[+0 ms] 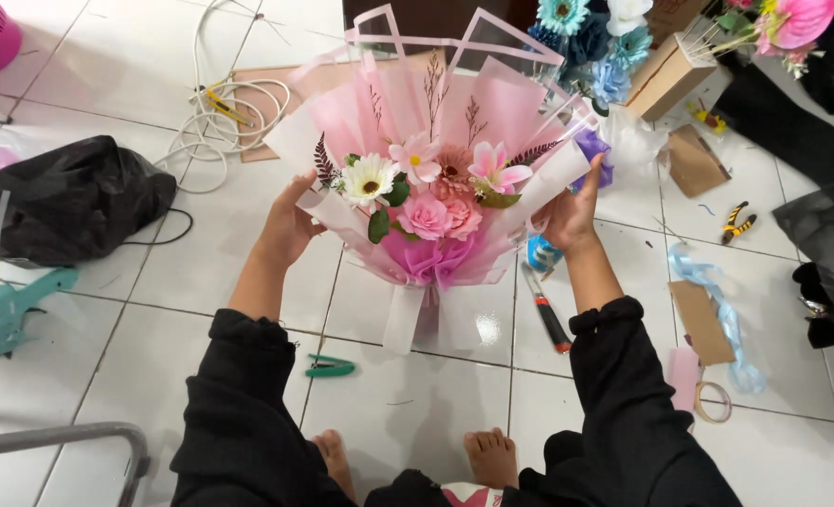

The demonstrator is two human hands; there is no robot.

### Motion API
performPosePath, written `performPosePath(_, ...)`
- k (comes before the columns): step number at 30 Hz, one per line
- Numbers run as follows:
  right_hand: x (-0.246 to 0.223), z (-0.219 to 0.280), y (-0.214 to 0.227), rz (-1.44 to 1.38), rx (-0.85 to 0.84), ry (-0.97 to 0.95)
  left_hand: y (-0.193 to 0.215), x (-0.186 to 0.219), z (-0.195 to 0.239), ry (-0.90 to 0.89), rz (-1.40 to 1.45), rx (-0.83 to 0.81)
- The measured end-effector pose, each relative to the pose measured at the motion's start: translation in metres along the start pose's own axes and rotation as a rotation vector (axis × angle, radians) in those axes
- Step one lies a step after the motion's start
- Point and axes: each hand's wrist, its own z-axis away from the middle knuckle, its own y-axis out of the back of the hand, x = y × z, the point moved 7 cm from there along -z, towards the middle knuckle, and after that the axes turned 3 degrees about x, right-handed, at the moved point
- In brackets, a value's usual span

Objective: The person is wrapping a bouquet of pink flowers with pink and white decorative paper, using tape and a stapler to secure the folds.

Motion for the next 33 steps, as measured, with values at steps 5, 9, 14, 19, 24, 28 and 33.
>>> performPosePath(5, 0.002, 0.001, 0.002, 0.025, -0.013, -0.007, -0.006, 0.0, 0.003, -0.065, -0.012, 0.03)
performPosePath(9, 0.008, -0.012, 0.014, 0.071, -0.032, -0.007, -0.025, 0.012, 0.023, -0.1, -0.045, 0.055)
performPosePath(14, 0.023, -0.037, 0.044, 0.048, -0.057, 0.025, -0.014, 0.003, 0.006, -0.111, -0.051, 0.02)
performPosePath(19, 0.018, -0.039, 0.039, 0.187, -0.064, 0.083, -0.004, -0.013, -0.004, -0.161, 0.002, 0.013)
performPosePath(24, 0.014, -0.035, 0.041, 0.265, -0.001, 0.063, -0.04, 0.012, 0.04, -0.427, -0.06, 0.038)
performPosePath(28, 0.02, -0.053, 0.067, 0.241, 0.015, -0.005, -0.058, 0.023, 0.06, -0.549, -0.279, 0.093)
performPosePath(33, 0.027, -0.075, 0.093, 0.25, 0.045, -0.038, -0.054, 0.018, 0.064, -0.664, -0.275, 0.259)
